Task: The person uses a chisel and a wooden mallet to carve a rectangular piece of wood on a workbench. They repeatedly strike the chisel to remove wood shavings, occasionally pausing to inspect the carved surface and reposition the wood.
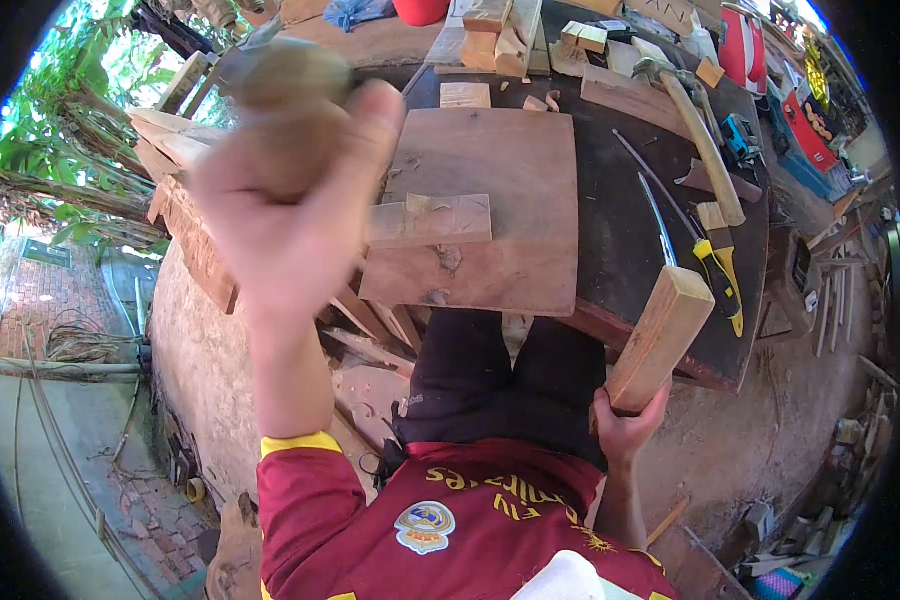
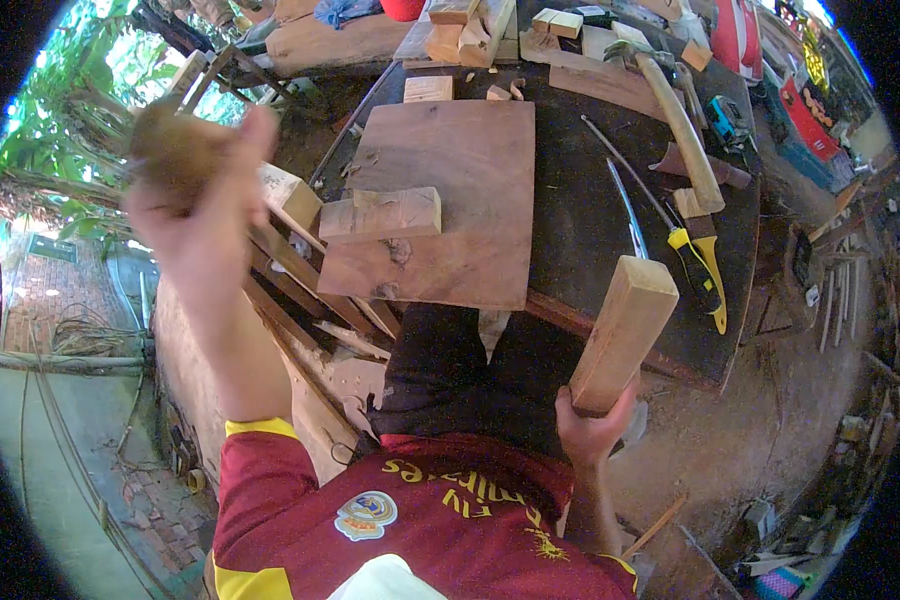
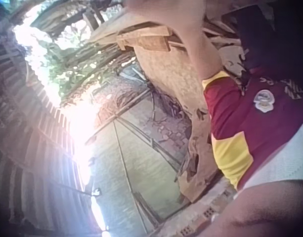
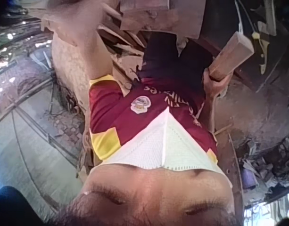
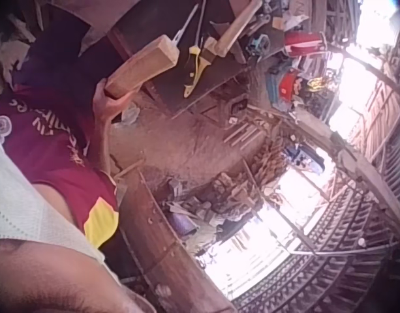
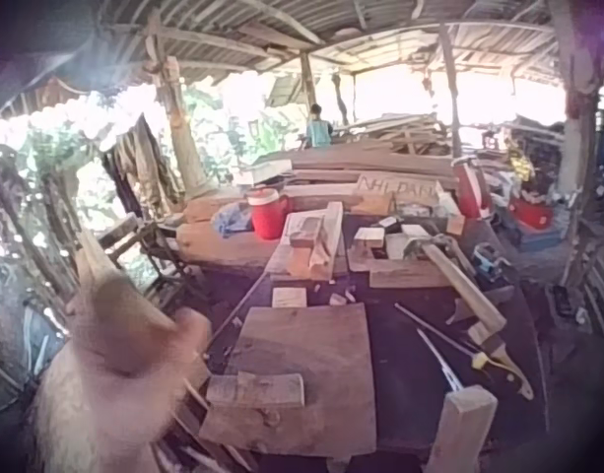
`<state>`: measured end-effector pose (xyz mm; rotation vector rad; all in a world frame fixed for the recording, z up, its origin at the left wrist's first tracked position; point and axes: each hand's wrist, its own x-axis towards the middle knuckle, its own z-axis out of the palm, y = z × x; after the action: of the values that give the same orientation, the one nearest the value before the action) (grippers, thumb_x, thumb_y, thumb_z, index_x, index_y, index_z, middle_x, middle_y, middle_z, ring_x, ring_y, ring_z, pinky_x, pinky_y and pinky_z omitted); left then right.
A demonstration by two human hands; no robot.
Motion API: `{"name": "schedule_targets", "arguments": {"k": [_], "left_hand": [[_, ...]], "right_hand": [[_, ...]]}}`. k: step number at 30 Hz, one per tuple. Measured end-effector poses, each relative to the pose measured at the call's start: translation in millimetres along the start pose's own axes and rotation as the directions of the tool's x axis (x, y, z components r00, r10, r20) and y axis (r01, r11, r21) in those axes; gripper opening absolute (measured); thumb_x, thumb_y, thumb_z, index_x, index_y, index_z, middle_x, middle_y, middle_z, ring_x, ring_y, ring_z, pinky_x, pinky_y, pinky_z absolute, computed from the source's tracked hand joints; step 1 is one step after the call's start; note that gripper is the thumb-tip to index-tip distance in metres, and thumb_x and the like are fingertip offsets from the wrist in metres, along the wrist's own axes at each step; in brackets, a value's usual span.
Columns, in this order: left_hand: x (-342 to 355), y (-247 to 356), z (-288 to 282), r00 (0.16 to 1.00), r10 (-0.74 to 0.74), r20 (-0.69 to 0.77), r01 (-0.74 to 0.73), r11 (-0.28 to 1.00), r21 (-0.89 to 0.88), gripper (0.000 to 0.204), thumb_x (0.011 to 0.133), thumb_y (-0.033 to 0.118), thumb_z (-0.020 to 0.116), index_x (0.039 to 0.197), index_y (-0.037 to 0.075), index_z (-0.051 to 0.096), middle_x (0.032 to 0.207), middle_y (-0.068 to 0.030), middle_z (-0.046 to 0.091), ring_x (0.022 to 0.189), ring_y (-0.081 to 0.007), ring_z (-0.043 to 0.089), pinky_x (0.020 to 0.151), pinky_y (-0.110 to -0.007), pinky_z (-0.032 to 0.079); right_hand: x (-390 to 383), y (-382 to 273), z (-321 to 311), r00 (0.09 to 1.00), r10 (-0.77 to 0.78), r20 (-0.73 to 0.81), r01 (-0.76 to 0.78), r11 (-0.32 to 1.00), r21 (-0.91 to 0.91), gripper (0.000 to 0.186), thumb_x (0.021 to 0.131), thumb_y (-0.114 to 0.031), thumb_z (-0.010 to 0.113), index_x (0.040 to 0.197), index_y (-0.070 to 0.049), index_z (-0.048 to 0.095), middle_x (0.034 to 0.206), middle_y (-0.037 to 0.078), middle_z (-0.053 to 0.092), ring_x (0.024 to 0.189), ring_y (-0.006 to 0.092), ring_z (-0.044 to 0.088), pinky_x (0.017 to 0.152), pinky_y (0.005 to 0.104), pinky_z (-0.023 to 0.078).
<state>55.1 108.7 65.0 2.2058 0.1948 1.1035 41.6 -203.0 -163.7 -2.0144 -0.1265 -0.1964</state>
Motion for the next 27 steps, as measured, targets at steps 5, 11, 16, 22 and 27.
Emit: {"name": "schedule_targets", "arguments": {"k": [5,11,16,22,27], "left_hand": [[24,-12,-3,0.995,0.100,-0.016,-0.079,0.667,-0.741,0.018,0.088,0.009,0.048,0.071,0.009,0.043,0.051,-0.0004,0.036,0.040,-0.0113,0.031,0.040,-0.028,0.028],[20,-44,27,0.990,-0.140,-0.011,0.056,0.465,-0.884,0.017,0.079,-0.001,0.055,0.065,0.004,0.045,0.048,-0.0039,0.039,0.034,-0.0128,0.034,0.034,-0.027,0.029],[21,-58,36,0.979,-0.204,0.006,0.092,0.416,-0.905,0.018,0.078,-0.001,0.055,0.064,0.003,0.046,0.047,-0.0034,0.037,0.034,-0.0132,0.032,0.034,-0.027,0.028],[16,-60,44,0.960,-0.276,0.044,0.185,0.513,-0.838,0.021,0.082,0.007,0.051,0.064,0.011,0.040,0.047,-0.0001,0.033,0.037,-0.0132,0.031,0.040,-0.029,0.028],[18,-65,45,0.945,-0.327,0.024,0.189,0.482,-0.855,0.022,0.081,0.008,0.053,0.064,0.011,0.040,0.047,-0.0002,0.034,0.038,-0.0134,0.032,0.040,-0.029,0.028]], "right_hand": [[0,1,5,0.998,-0.053,-0.044,0.048,0.992,-0.115,0.078,0.060,-0.003,0.074,0.130,0.002,0.040,0.115,0.015,0.051,0.108,0.0284,0.051,0.095,0.0392,0.040],[-1,2,7,0.999,-0.004,-0.037,0.001,0.997,-0.081,0.078,0.060,-0.003,0.074,0.130,0.002,0.040,0.115,0.015,0.051,0.109,0.0286,0.051,0.096,0.0389,0.039],[2,-1,9,0.998,-0.016,-0.064,0.008,0.992,-0.126,0.077,0.060,-0.003,0.073,0.130,0.002,0.041,0.115,0.015,0.052,0.111,0.0287,0.051,0.096,0.0387,0.039],[1,-5,10,0.997,0.043,-0.065,-0.048,0.996,-0.078,0.077,0.060,-0.002,0.072,0.130,0.002,0.040,0.117,0.016,0.051,0.113,0.0293,0.050,0.098,0.0388,0.038],[1,2,14,0.998,0.021,-0.060,-0.029,0.991,-0.134,0.077,0.060,-0.001,0.071,0.130,0.002,0.040,0.118,0.015,0.050,0.113,0.0290,0.049,0.098,0.0385,0.037]]}}
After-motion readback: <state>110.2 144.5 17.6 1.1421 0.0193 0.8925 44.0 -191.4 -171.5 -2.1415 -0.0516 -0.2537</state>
